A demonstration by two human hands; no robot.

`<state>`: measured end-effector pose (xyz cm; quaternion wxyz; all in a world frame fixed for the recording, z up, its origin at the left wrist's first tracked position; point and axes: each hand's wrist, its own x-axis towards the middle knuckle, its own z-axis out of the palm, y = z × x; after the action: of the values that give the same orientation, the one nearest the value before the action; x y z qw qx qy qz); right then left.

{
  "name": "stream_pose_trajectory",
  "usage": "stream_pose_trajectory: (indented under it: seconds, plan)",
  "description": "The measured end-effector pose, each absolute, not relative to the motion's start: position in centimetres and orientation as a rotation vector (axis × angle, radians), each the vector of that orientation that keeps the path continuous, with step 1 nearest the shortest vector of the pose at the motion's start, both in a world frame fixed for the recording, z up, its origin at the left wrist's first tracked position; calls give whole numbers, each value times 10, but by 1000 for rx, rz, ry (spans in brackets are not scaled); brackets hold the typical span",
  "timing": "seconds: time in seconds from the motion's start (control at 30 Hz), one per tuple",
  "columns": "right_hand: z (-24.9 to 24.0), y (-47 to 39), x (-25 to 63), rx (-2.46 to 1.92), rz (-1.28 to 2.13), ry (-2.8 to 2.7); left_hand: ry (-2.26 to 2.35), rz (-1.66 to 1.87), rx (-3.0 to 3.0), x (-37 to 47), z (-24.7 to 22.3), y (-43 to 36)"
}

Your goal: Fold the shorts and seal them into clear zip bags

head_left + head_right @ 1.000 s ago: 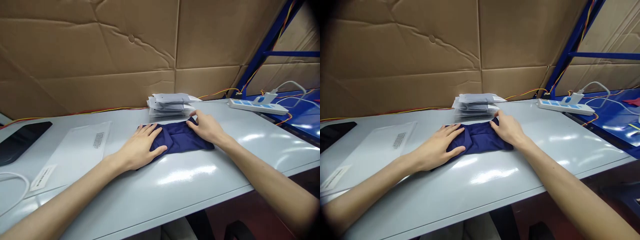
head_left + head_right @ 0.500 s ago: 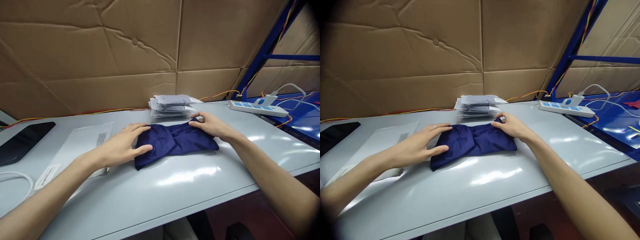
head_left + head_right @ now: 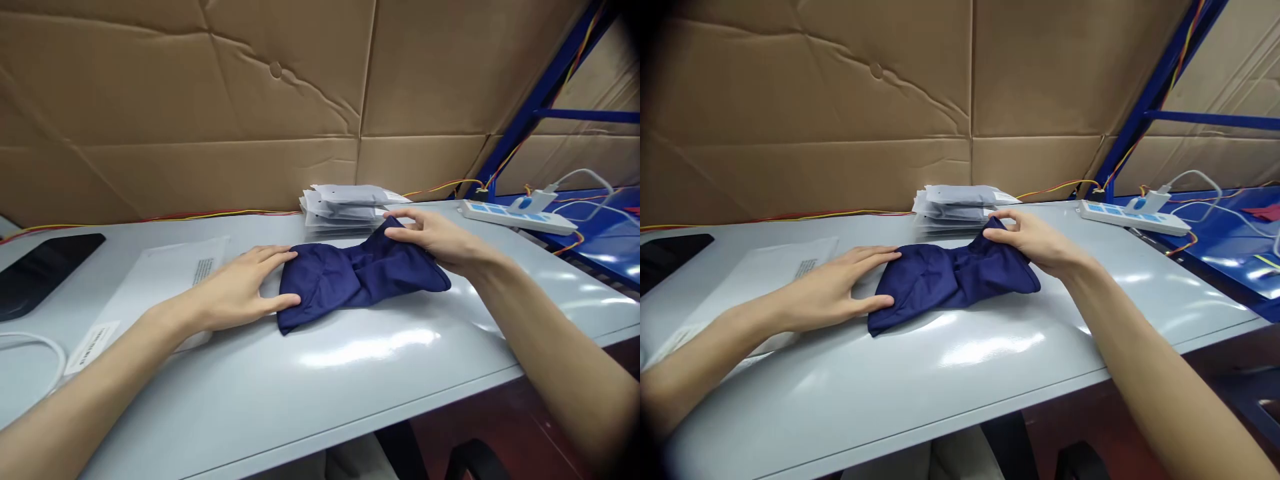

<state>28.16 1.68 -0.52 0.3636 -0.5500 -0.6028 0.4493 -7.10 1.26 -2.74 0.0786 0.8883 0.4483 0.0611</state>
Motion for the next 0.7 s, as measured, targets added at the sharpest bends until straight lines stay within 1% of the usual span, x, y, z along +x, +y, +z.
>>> stream_pose_trajectory:
  seconds: [0.1, 0.27, 0.33, 0.43, 0.47, 0.57, 0.7]
  plan:
    - [9, 17, 262, -1377, 1157, -1552, 1340, 197, 2670, -64, -29, 12]
    - [21, 22, 210, -1401, 946, -1748, 1367, 229, 2642, -54, -30, 10]
    - [16, 24, 187, -1415, 841, -1823, 1346, 252, 2602, -55, -29, 9]
    - [3, 24, 162, -1404, 907, -1940, 1261, 231, 2552, -66, -23, 8]
    - [-2, 23, 157, -1362, 875, -1966, 1264, 209, 2541, -71, -20, 8]
    - [-13, 21, 157, -1191, 675, -2091, 1399, 179, 2527, -84, -14, 10]
    - [-18, 21, 171, -1073, 487, -2355, 1548, 308, 2538, -86, -11, 12]
